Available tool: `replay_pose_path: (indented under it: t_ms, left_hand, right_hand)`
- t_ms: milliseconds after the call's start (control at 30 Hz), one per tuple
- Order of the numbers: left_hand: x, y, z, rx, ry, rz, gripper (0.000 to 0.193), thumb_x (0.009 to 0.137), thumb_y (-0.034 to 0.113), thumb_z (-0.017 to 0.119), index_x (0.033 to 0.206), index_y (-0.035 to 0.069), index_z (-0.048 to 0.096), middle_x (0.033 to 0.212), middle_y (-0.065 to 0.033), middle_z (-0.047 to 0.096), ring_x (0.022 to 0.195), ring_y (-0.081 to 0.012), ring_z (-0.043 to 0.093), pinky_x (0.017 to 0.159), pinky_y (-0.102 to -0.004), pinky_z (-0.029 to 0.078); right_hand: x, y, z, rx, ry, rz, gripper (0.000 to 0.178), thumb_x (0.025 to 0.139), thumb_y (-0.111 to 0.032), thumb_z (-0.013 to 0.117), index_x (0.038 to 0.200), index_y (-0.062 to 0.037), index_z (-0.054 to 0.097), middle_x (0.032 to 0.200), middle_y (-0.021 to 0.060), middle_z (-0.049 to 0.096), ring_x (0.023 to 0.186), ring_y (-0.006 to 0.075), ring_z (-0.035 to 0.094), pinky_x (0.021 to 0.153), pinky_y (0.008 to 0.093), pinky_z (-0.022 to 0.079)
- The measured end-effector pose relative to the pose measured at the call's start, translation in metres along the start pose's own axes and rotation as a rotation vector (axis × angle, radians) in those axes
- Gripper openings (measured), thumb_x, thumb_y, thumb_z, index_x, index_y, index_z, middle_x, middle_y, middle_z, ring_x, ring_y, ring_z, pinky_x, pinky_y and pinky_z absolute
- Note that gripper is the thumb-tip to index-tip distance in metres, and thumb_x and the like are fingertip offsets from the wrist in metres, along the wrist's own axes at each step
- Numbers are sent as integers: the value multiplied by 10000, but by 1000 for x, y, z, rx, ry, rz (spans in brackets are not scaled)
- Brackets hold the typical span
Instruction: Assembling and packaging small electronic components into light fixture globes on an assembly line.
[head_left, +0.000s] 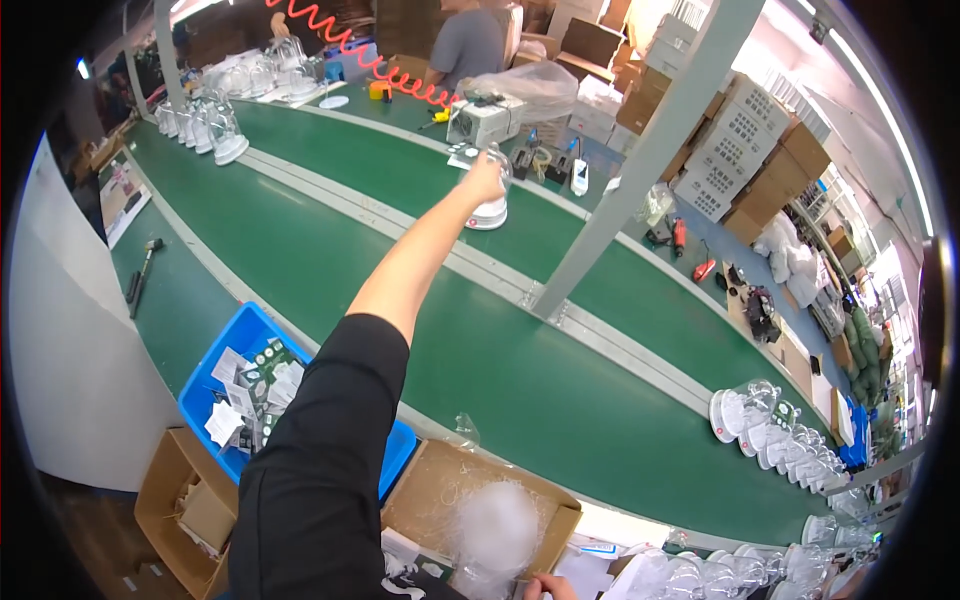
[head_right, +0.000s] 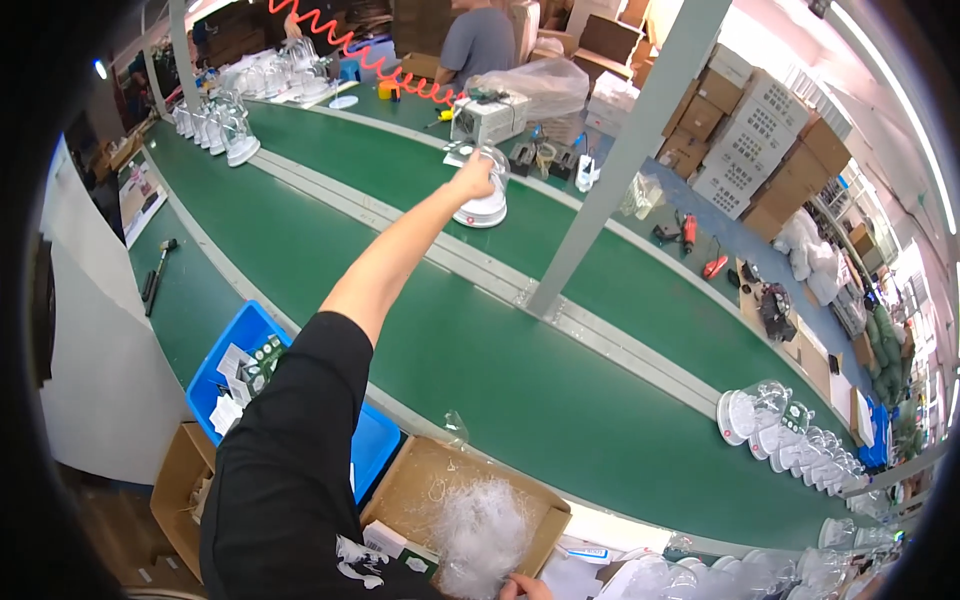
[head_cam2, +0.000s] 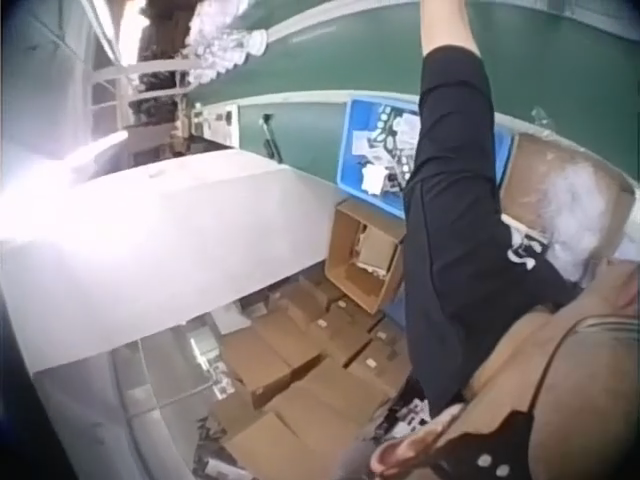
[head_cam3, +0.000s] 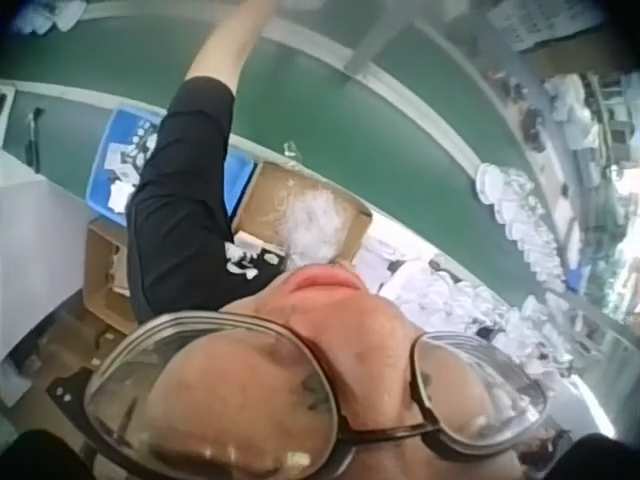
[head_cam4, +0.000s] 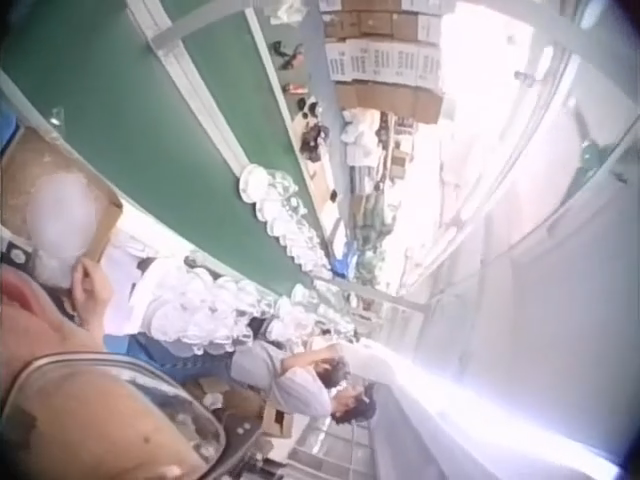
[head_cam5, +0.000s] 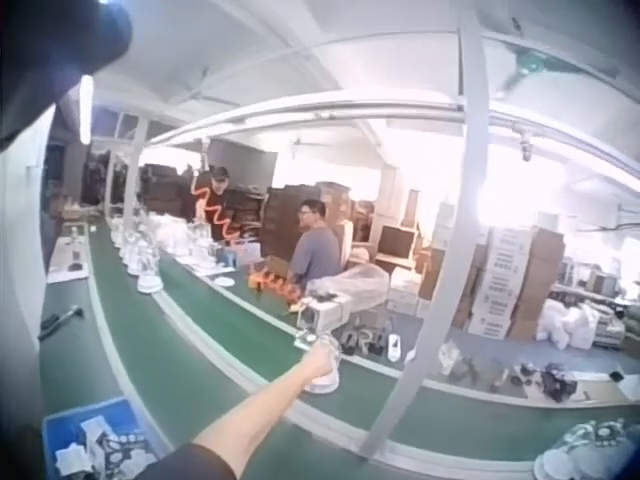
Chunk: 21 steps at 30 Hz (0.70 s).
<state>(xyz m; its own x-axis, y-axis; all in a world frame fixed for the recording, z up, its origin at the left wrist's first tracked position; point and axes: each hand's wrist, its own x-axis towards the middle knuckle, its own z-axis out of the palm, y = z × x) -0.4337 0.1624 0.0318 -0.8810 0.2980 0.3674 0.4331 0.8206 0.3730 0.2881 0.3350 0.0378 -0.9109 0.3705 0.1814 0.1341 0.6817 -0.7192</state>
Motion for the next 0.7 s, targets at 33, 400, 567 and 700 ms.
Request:
replay_pose_path:
  t_ms: [33,400,567,700]
  left_hand:
    - [-11,10,5,-51,-37,-64,565,683,130,649,1231,24,559,1417,-367,326,1230,-515,458,1065,-473,406]
    - [-248,231,-274,-606,55,925,485,842,55,631,1311,68,510,1019,-97,649,864,-200,651,745,-309,531]
    - [-435,258,-342,-243,-323,1748,243,783,162,634,1009,90,684,948,-36,642,802,-145,622,695,-265,507]
    - [-462,243,-245,-474,-859,1283,242,772,106,672,1011,70,656,989,-92,673,830,-236,660,694,-330,537]
  right_hand:
    - [-5,5,5,-10,-7,11,125,841,-39,696,963,-41,668,760,123,614,614,237,589,587,316,486]
    - [3,-48,-12,104,-31,-156,120,729,9,709,836,-41,686,723,96,653,625,243,640,561,323,502]
    - [-20,-53,-9,319,-118,-286,100,775,-48,706,868,-68,675,736,69,629,630,246,625,555,330,492]
    - [-90,-39,-16,317,-108,-147,84,807,-83,693,885,-68,667,762,70,637,675,250,636,588,330,503]
